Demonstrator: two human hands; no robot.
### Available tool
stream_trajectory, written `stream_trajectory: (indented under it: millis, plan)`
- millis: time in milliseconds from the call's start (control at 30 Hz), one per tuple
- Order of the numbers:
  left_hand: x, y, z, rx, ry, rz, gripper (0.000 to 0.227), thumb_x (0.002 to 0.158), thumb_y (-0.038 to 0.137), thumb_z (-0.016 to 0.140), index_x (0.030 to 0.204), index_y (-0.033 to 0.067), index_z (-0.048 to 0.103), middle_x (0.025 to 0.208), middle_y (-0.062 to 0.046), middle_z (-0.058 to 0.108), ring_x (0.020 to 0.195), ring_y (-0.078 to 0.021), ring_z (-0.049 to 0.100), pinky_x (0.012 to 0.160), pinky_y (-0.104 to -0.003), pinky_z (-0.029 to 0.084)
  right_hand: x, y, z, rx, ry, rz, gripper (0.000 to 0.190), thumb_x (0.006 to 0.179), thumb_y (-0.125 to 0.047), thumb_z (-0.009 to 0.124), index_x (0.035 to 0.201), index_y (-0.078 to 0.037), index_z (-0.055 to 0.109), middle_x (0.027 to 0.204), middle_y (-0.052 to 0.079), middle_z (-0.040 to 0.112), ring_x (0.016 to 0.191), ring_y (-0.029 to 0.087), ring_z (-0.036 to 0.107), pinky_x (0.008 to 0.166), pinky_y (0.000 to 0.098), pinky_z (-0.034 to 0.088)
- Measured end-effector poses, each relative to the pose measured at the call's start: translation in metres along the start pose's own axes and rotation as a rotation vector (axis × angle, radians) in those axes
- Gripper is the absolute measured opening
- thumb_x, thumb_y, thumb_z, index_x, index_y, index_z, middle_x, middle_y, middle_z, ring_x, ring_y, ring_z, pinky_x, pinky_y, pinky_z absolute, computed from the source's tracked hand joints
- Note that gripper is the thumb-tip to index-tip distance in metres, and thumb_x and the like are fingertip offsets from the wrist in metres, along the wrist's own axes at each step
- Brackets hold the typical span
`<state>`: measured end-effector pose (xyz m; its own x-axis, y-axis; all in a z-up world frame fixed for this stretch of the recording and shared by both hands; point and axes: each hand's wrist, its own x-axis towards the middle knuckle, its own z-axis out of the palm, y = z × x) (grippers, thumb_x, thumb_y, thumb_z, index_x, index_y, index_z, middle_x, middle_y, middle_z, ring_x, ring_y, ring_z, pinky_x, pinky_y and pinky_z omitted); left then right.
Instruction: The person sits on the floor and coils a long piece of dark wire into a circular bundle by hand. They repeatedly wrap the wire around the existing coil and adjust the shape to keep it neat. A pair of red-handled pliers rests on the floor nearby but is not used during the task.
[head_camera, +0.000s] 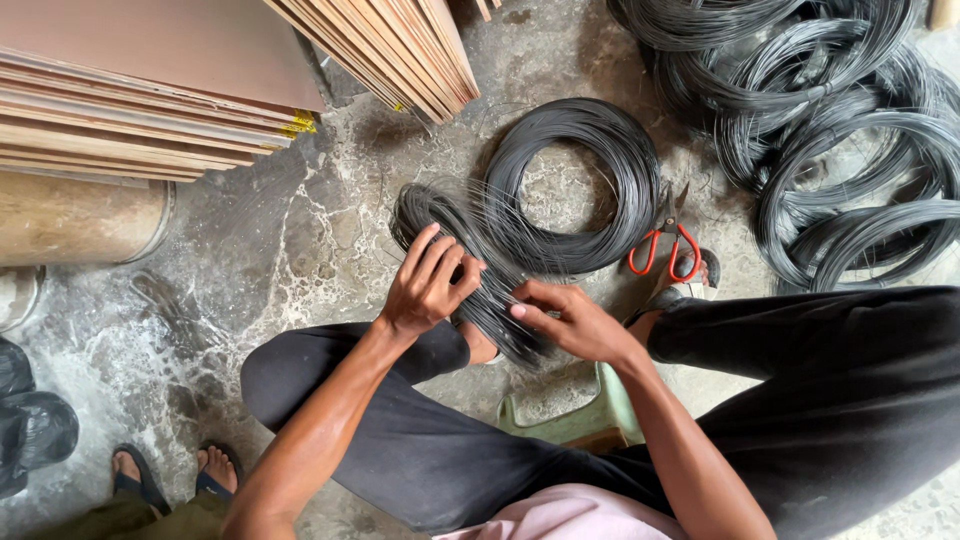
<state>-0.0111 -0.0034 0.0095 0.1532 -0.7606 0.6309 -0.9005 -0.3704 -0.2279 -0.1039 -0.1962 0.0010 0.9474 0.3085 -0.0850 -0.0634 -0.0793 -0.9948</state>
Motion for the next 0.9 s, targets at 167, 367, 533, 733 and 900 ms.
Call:
stream_trajectory:
  millis: [167, 367, 533, 733, 900]
  plan:
    - [0.012, -0.001, -0.009, 0.018, 0.017, 0.018, 0.010, 0.088, 0.007, 0.054, 0.081, 0.0021, 0.049, 0.068, -0.013, 0.053, 0.068, -0.0256, 0.060, 0.078, -0.047, 0.055, 0.000, 0.028, -0.052, -0.090, 0.336, 0.107, 0.031, 0.082, -0.023, 0.065, 0.100, 0.001, 0.060, 0.085, 0.020, 0.059, 0.081, 0.033, 0.060, 0.074, 0.0444, 0.050]
    - [0.014, -0.003, -0.012, -0.033, 0.057, 0.018, 0.005, 0.084, 0.003, 0.060, 0.084, -0.0002, 0.057, 0.069, -0.014, 0.056, 0.064, -0.0262, 0.060, 0.074, -0.047, 0.056, 0.034, 0.174, -0.082, -0.323, 0.778, 0.354, 0.090, 0.072, -0.036, 0.081, 0.133, 0.005, 0.029, 0.115, 0.032, 0.045, 0.107, 0.048, 0.048, 0.092, 0.0567, 0.039]
    - [0.010, -0.007, -0.011, -0.063, 0.055, -0.017, 0.012, 0.081, 0.007, 0.065, 0.087, -0.0023, 0.059, 0.070, -0.015, 0.059, 0.063, -0.0261, 0.061, 0.070, -0.047, 0.057, 0.071, 0.240, -0.082, -0.256, 0.606, 0.644, 0.054, 0.079, -0.059, 0.064, 0.109, -0.014, 0.062, 0.092, 0.018, 0.065, 0.092, 0.038, 0.060, 0.083, 0.0472, 0.045]
    - [0.008, -0.010, -0.007, -0.089, 0.012, -0.051, 0.018, 0.080, 0.010, 0.066, 0.090, -0.0028, 0.058, 0.068, -0.014, 0.059, 0.063, -0.0257, 0.061, 0.070, -0.048, 0.057, 0.077, 0.288, -0.099, -0.495, 0.891, 0.533, 0.032, 0.082, -0.021, 0.066, 0.103, -0.005, 0.047, 0.093, 0.021, 0.054, 0.087, 0.043, 0.057, 0.075, 0.0514, 0.046]
    - [0.009, -0.015, 0.000, -0.111, -0.024, -0.069, 0.017, 0.080, 0.009, 0.065, 0.091, -0.0021, 0.058, 0.069, -0.014, 0.059, 0.064, -0.0258, 0.062, 0.070, -0.049, 0.056, 0.098, 0.301, -0.101, -0.658, 0.853, 0.537, 0.039, 0.079, -0.018, 0.067, 0.109, -0.006, 0.046, 0.103, 0.018, 0.043, 0.094, 0.043, 0.050, 0.085, 0.0513, 0.042]
